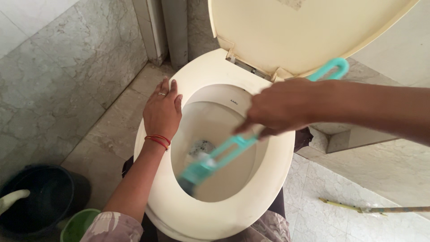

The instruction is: The person uses a teal toilet brush to scrub the inside of a white toilet bowl. They repeatedly scrub the bowl's interior surfaces, including the rim and water line, while holding the toilet seat with their left hand for stability.

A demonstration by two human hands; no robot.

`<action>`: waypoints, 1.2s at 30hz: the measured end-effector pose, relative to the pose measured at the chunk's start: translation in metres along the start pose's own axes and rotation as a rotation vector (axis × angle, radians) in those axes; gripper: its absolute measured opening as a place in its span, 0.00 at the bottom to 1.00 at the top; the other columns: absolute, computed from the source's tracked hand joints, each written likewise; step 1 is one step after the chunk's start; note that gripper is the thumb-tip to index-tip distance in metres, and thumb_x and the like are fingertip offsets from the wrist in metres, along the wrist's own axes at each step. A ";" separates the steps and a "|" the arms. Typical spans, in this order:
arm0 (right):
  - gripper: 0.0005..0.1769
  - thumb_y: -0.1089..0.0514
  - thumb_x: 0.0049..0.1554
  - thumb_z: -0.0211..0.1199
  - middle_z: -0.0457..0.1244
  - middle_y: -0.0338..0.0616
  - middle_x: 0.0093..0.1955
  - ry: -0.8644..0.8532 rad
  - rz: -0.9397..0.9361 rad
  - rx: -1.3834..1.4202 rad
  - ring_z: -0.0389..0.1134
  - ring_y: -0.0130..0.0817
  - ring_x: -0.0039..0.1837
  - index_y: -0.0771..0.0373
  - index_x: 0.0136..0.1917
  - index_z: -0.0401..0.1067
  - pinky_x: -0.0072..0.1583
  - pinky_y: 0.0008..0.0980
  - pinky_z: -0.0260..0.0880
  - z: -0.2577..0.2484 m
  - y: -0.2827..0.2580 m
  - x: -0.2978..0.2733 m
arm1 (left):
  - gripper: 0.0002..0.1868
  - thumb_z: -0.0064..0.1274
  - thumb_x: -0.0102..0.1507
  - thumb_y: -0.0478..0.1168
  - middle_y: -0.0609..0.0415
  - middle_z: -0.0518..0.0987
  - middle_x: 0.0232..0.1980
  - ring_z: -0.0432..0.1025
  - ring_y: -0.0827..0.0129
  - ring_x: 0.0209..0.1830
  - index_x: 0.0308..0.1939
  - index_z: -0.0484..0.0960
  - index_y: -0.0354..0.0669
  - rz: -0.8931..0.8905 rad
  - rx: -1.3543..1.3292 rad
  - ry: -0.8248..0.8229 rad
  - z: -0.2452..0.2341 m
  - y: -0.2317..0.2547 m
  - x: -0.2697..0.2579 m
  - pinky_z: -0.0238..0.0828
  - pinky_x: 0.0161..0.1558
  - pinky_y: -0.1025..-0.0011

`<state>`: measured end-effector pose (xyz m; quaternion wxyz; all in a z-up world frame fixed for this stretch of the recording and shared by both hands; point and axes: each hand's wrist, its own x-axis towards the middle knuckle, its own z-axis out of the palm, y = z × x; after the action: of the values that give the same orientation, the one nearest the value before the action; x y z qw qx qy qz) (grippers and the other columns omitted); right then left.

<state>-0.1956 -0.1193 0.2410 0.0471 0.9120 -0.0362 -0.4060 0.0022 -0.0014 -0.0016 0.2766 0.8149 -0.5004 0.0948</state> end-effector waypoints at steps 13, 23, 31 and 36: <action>0.29 0.45 0.60 0.63 0.74 0.30 0.48 -0.164 0.481 -0.333 0.76 0.31 0.42 0.21 0.73 0.65 0.40 0.27 0.76 -0.020 0.064 -0.018 | 0.20 0.49 0.69 0.40 0.42 0.74 0.69 0.69 0.52 0.68 0.64 0.78 0.38 0.002 -0.045 0.048 0.000 -0.002 -0.001 0.68 0.64 0.60; 0.28 0.46 0.66 0.52 0.70 0.35 0.39 0.158 0.306 -0.529 0.73 0.32 0.37 0.24 0.78 0.58 0.37 0.27 0.76 -0.037 0.047 0.011 | 0.21 0.49 0.69 0.47 0.46 0.74 0.69 0.75 0.49 0.53 0.65 0.78 0.48 -0.062 -0.099 -0.100 -0.018 -0.006 -0.001 0.75 0.49 0.56; 0.26 0.49 0.69 0.50 0.70 0.43 0.36 0.156 0.374 -0.594 0.74 0.33 0.37 0.33 0.79 0.55 0.38 0.29 0.76 -0.031 0.050 0.024 | 0.22 0.45 0.72 0.51 0.46 0.80 0.62 0.78 0.48 0.51 0.65 0.78 0.44 -0.174 -0.065 -0.030 -0.015 -0.009 -0.004 0.76 0.47 0.54; 0.10 0.47 0.60 0.65 0.73 0.40 0.48 -0.097 0.527 -0.394 0.74 0.36 0.50 0.50 0.50 0.82 0.45 0.36 0.74 -0.024 0.073 -0.010 | 0.23 0.45 0.72 0.51 0.45 0.81 0.60 0.78 0.48 0.51 0.66 0.78 0.44 -0.159 -0.079 -0.015 -0.016 -0.011 -0.002 0.77 0.48 0.54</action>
<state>-0.1868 -0.1894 0.2730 0.3243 0.8241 -0.1938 -0.4221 0.0128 0.0133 0.0070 0.3115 0.8413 -0.4393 0.0468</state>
